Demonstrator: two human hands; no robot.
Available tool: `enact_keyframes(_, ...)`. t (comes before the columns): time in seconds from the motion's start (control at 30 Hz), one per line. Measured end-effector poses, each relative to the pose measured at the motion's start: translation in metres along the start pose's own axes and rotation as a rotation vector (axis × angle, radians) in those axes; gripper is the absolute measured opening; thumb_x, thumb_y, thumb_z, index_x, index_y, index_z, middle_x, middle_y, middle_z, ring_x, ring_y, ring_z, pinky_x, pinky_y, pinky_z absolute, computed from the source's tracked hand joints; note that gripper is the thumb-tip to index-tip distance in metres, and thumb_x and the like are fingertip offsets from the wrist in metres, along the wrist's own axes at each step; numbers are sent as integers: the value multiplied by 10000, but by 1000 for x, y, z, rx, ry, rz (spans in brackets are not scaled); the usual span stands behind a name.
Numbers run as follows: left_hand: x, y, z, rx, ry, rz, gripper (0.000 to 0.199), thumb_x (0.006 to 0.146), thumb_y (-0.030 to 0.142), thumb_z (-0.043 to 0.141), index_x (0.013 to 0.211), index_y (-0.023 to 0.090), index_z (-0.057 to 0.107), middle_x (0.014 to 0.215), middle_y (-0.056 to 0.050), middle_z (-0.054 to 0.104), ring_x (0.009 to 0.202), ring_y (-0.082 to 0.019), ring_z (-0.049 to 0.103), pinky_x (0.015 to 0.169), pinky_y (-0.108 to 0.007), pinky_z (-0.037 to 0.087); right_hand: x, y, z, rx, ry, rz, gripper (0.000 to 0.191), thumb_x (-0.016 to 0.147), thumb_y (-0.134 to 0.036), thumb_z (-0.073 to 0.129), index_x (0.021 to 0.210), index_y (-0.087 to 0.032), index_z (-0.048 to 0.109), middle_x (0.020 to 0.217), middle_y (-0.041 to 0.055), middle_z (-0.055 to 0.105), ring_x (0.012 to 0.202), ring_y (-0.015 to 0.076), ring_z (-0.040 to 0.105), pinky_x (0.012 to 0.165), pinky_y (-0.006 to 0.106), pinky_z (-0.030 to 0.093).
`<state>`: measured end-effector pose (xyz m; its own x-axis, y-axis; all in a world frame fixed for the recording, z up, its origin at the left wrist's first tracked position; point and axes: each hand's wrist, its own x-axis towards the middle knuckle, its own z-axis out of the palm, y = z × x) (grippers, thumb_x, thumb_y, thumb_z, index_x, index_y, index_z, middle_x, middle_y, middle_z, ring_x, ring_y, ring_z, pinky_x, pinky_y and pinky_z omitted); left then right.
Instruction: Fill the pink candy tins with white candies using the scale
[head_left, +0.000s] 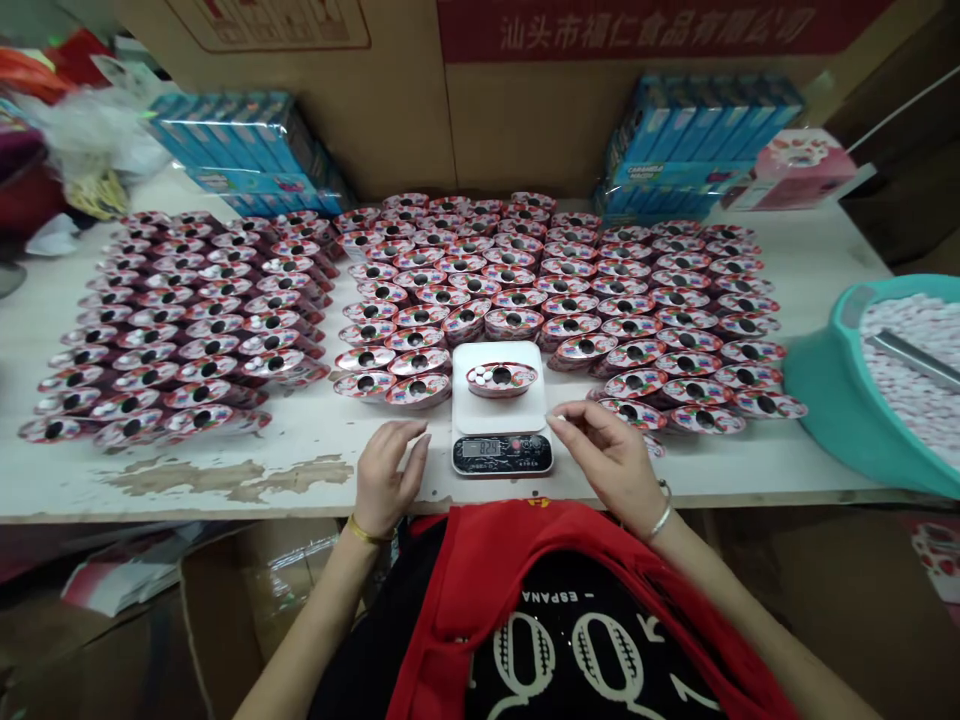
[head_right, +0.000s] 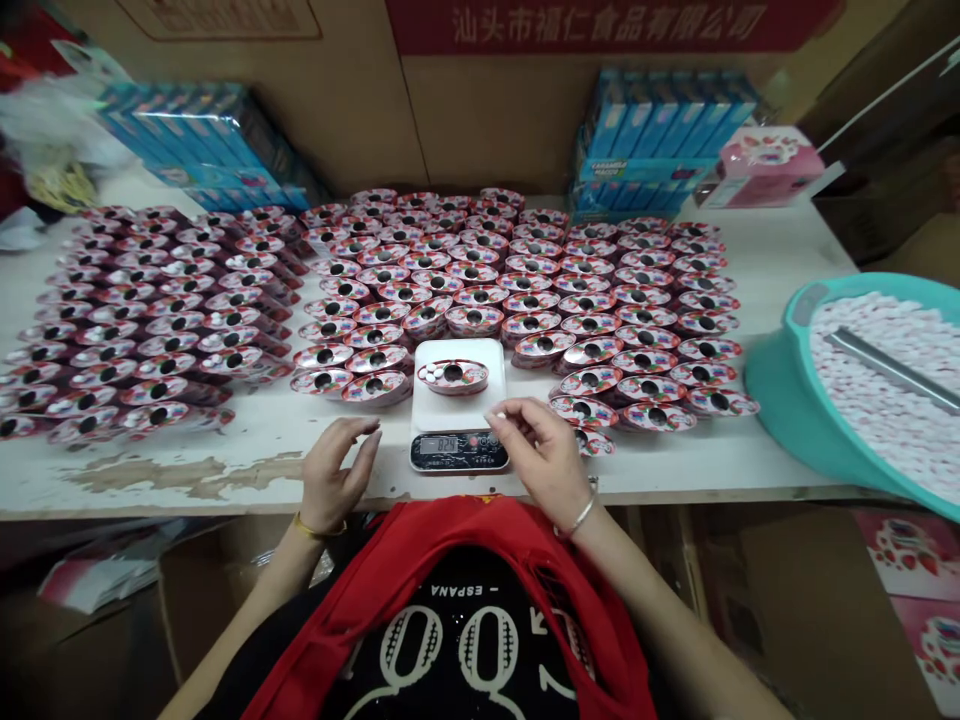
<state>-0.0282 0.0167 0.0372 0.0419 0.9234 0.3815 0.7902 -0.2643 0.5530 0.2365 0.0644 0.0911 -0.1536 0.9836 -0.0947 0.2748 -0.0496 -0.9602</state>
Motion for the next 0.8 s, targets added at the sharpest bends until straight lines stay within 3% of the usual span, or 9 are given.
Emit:
enact_keyframes(0.1,19,10,3,57,55,132,342,860,196,573,1200,228,553,1099,-94,618,1021,-211,579,890,-389,472,22,-10,10,-156,69,-252,181,902,-336,574,923,-184,669,860,46,582,732,146,518,676,278,426)
enact_keyframes(0.23,39,19,9,167,8,206,501,864,299,593,1344,266,454,1330,-128,516,1237,-273,468,1027,-471,357,48,-12,22,-325,105,-472,192,920,-297,547,949,-169,688,860,64,562,833,184,522,772,333,427)
enact_keyframes(0.4,51,25,22,234,-98,216,617,872,446,556,1418,226,373,1486,-156,358,1394,-321,277,1091,-506,252,61,-2,34,-601,93,-517,241,929,-305,529,1010,-179,718,885,83,551,850,208,492,793,366,406)
enact_keyframes(0.5,56,30,31,236,-96,235,615,880,477,528,1415,211,381,1506,-150,332,1420,-312,234,1114,-495,216,61,1,33,-569,110,-512,306,949,-305,487,1134,-152,678,910,96,563,870,215,498,810,379,417)
enact_keyframes(0.6,63,35,39,234,-106,295,584,886,479,515,1391,202,417,1508,-137,335,1429,-299,226,1132,-483,197,56,1,15,-443,201,-501,319,946,-290,488,1152,-118,660,934,110,573,909,222,520,824,391,432)
enact_keyframes(0.8,74,39,46,258,-141,323,617,889,484,503,1413,180,384,1507,-137,337,1440,-300,204,1155,-499,158,42,24,-61,-439,395,-313,268,899,-358,562,1084,-212,687,970,84,596,947,220,559,836,384,451)
